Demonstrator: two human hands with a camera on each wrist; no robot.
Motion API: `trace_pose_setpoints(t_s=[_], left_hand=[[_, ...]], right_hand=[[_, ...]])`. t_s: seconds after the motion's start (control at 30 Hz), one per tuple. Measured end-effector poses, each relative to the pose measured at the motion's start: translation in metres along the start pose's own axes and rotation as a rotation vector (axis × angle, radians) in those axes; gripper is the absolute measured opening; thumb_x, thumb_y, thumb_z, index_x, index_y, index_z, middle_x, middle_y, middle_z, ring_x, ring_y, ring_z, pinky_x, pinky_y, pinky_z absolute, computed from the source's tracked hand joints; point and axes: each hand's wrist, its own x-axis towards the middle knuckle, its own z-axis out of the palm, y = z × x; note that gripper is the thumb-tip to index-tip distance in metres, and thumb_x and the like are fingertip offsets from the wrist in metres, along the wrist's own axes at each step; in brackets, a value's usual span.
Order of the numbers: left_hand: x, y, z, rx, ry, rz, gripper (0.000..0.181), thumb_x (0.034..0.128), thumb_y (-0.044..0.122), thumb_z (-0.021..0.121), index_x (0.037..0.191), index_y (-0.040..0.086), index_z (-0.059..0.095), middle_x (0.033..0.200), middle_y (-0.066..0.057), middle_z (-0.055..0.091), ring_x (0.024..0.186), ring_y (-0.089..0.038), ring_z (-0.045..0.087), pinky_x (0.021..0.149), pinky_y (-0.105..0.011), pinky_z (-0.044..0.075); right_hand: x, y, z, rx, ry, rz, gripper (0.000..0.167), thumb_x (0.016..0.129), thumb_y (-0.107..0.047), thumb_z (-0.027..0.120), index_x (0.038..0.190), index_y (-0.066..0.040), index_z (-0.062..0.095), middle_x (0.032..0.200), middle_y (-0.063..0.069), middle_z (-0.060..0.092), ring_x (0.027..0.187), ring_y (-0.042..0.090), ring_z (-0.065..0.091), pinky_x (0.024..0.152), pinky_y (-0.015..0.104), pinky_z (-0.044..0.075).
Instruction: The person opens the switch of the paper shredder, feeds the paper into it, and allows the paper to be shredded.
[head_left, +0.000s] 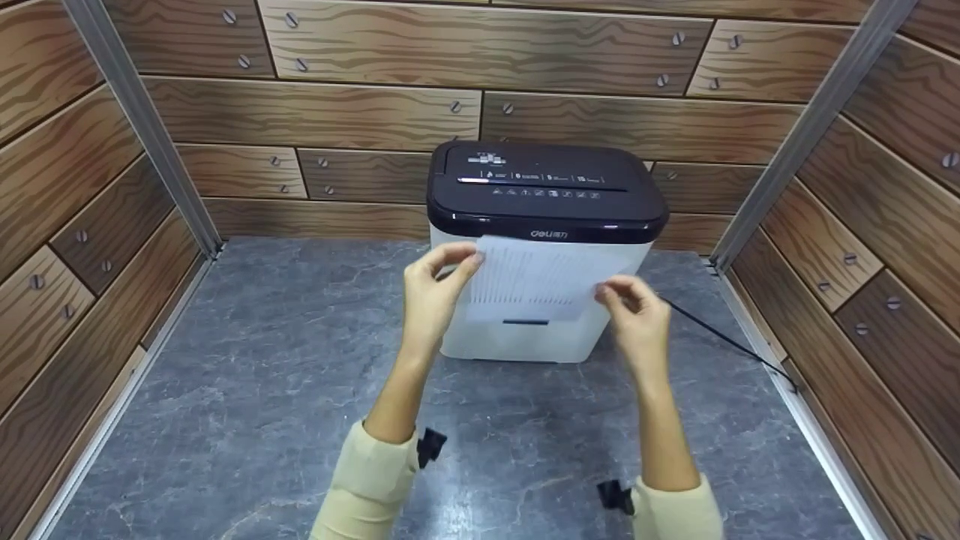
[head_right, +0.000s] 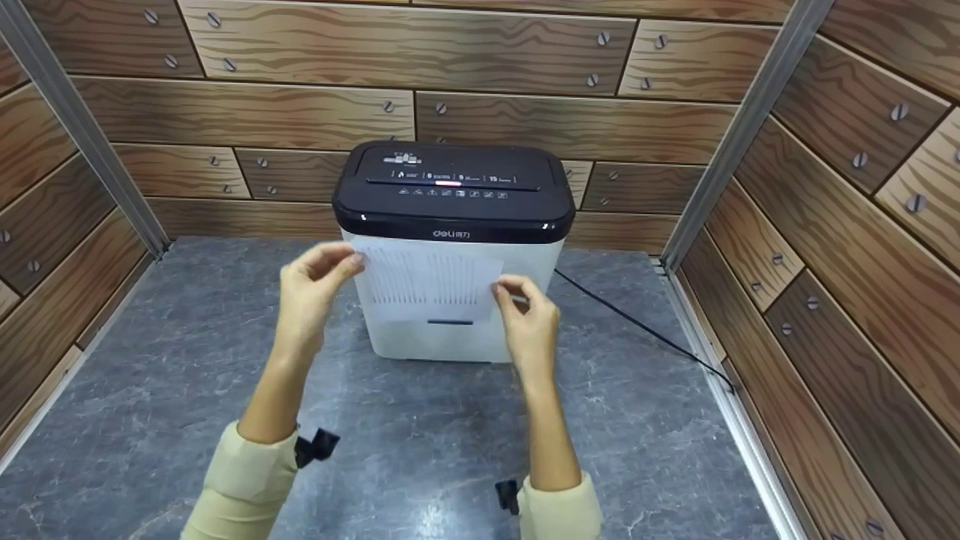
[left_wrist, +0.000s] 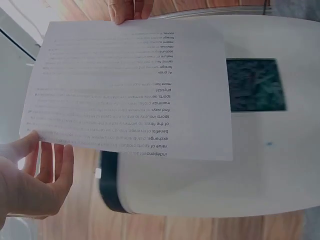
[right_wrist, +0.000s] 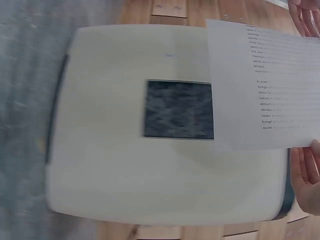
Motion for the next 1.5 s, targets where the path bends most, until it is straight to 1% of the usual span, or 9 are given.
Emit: trace_pose_setpoints(t_s=[0.23,0.47,0.67,0.8,0.97,1.1,1.23,1.37,1.5], left_hand=[[0.015,0.040,0.006,-0.049,-0.063,0.112,0.012,0.0805,-0.001,0.068,0.089,-0.008,0.066,0.085,-0.010,0.066,0.082,-0.020,0.062,0.080,-0.034,0.051],[0.027,0.069,0.009,-0.099,-0.084,0.171,0.011,0.0806,-0.002,0.067,0.089,-0.009,0.065,0.085,-0.009,0.067,0.077,-0.018,0.061,0.074,-0.034,0.052],[0.039,0.087,0.014,-0.181,-0.103,0.232,0.011,0.0807,-0.005,0.066,0.090,-0.009,0.065,0.088,-0.011,0.066,0.082,-0.020,0.063,0.080,-0.037,0.050],[0.051,0.084,0.019,-0.248,-0.111,0.276,0.010,0.0799,-0.008,0.066,0.090,-0.011,0.064,0.088,-0.014,0.066,0.085,-0.019,0.063,0.083,-0.039,0.049],[0.063,0.062,0.020,-0.266,-0.125,0.332,0.009,0.0798,-0.010,0.064,0.089,-0.009,0.065,0.087,-0.014,0.065,0.081,-0.018,0.062,0.078,-0.034,0.051],[0.068,0.045,0.020,-0.257,-0.108,0.318,0.009,0.0792,-0.010,0.065,0.088,-0.009,0.065,0.085,-0.012,0.065,0.077,-0.015,0.061,0.073,-0.030,0.050],[0.070,0.038,0.021,-0.267,-0.097,0.303,0.011,0.0786,-0.013,0.063,0.090,-0.011,0.064,0.086,-0.012,0.066,0.078,-0.010,0.061,0.075,-0.031,0.051],[0.069,0.039,0.022,-0.295,-0.104,0.367,0.011,0.0780,-0.014,0.063,0.089,-0.013,0.063,0.088,-0.014,0.066,0.082,-0.015,0.062,0.078,-0.035,0.051],[0.069,0.039,0.022,-0.339,-0.134,0.473,0.010,0.0785,-0.015,0.062,0.088,-0.014,0.062,0.091,-0.012,0.066,0.089,-0.021,0.061,0.084,-0.040,0.048]], right_hand=[[0.023,-0.036,-0.005,0.043,0.028,-0.022,0.005,0.081,0.014,0.059,0.086,0.015,0.060,0.079,0.007,0.066,0.073,0.014,0.064,0.075,0.025,0.052],[0.048,-0.070,-0.006,0.054,0.052,-0.083,0.003,0.081,0.009,0.063,0.084,0.009,0.063,0.080,0.012,0.066,0.073,0.019,0.063,0.073,0.026,0.052],[0.068,-0.089,-0.006,0.079,0.095,-0.170,0.004,0.081,0.005,0.066,0.085,0.006,0.066,0.081,0.013,0.066,0.072,0.021,0.063,0.071,0.026,0.052],[0.081,-0.086,-0.003,0.093,0.113,-0.235,0.003,0.081,0.005,0.065,0.083,0.004,0.067,0.080,0.013,0.066,0.073,0.021,0.063,0.074,0.027,0.051],[0.088,-0.069,0.002,0.109,0.101,-0.297,0.006,0.081,0.009,0.064,0.086,0.006,0.067,0.083,0.013,0.066,0.076,0.022,0.063,0.075,0.027,0.051],[0.087,-0.058,0.006,0.118,0.090,-0.300,0.007,0.080,0.013,0.062,0.087,0.011,0.065,0.083,0.015,0.065,0.076,0.018,0.061,0.073,0.024,0.050],[0.086,-0.054,0.008,0.099,0.107,-0.301,0.005,0.080,0.013,0.062,0.085,0.012,0.063,0.081,0.012,0.065,0.073,0.014,0.060,0.069,0.023,0.049],[0.089,-0.055,0.007,0.104,0.149,-0.310,0.005,0.080,0.011,0.064,0.085,0.008,0.065,0.082,0.010,0.065,0.077,0.016,0.061,0.072,0.024,0.049],[0.087,-0.060,0.009,0.170,0.161,-0.377,0.008,0.079,0.015,0.062,0.086,0.011,0.064,0.084,0.013,0.065,0.080,0.020,0.060,0.076,0.027,0.050]])
